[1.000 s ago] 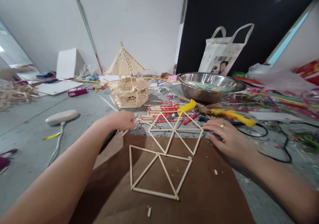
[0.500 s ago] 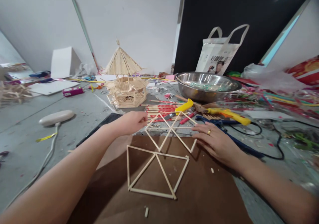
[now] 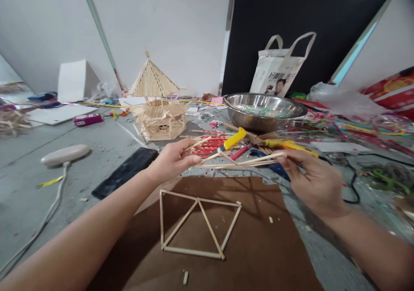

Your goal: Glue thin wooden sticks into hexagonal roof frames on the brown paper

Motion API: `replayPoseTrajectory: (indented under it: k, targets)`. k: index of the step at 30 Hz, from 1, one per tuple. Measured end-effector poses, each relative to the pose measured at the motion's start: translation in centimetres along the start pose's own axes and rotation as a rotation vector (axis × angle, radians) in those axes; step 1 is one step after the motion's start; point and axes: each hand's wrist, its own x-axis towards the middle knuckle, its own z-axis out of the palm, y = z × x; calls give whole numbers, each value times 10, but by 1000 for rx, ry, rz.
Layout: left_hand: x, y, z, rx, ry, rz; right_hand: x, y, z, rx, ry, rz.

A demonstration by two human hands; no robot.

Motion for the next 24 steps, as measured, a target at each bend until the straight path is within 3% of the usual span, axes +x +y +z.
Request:
replayPoseTrajectory:
  k: [7, 14, 21, 24]
  targets:
    - [0, 6, 2, -312, 18, -70, 15, -6, -6, 325, 117, 406]
    - [-1, 15, 9, -400, 15, -147, 23, -5, -7, 572, 238, 518]
    - [-2, 7, 14, -457, -28, -223, 24, 15, -1, 860, -19, 871]
    - [-1, 3, 16, -475, -33, -269, 21, 20, 2, 874, -271, 949]
